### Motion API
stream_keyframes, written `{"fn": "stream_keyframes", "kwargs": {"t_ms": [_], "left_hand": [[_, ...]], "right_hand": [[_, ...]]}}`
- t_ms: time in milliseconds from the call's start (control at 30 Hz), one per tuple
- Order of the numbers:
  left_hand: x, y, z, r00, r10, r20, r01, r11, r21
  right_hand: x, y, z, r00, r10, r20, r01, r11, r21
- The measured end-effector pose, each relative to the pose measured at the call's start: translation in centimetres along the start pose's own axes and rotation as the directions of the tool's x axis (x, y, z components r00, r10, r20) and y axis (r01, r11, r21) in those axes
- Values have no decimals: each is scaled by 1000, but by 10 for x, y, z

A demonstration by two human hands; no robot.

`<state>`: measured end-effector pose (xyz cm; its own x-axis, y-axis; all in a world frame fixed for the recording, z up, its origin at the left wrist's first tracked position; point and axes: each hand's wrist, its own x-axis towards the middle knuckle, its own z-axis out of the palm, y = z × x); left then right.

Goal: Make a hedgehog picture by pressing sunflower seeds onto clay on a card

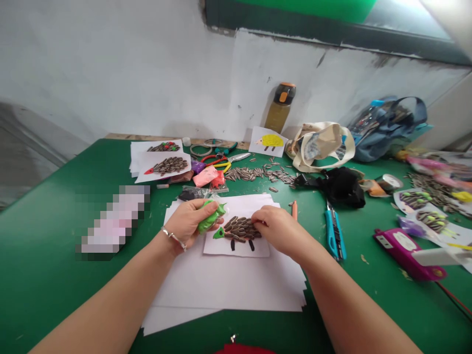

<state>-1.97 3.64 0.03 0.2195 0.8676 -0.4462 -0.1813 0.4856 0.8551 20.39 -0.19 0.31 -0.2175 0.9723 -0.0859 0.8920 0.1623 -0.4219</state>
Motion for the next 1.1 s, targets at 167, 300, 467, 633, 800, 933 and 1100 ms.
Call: {"fn": "stream_keyframes", "kwargs": {"t_ms": [167, 300, 467, 633, 800, 933, 1100], "left_hand": [[2, -1, -1, 1000, -3, -1, 3, 1000, -3], [4, -4, -4, 1000, -7, 9, 7, 1000, 8], [6, -7, -6, 999, -15, 29, 14, 1000, 16], [7, -7, -7, 999, -21, 33, 20, 1000, 22], [9, -9, -7, 998, -15, 61, 14, 1000, 17], [9, -9, -6, 998, -15, 61, 15, 1000, 6], [9, -9, -5, 999, -20, 50, 20, 1000, 2]], "right_hand": [[-4, -3, -2, 999, 18, 37, -14, 995, -96], [-8, -5, -9, 996, 51, 80, -38, 988, -152], [-9, -5, -12, 993, 82, 90, -67, 985, -159], [-10, -7, -13, 992, 64, 106, -51, 991, -121], [-12, -8, -15, 992, 49, 117, -36, 993, -113], [-8, -6, -11, 996, 26, 84, -16, 992, -124], [-4, -4, -4, 998, -21, 56, 28, 990, -135]]}}
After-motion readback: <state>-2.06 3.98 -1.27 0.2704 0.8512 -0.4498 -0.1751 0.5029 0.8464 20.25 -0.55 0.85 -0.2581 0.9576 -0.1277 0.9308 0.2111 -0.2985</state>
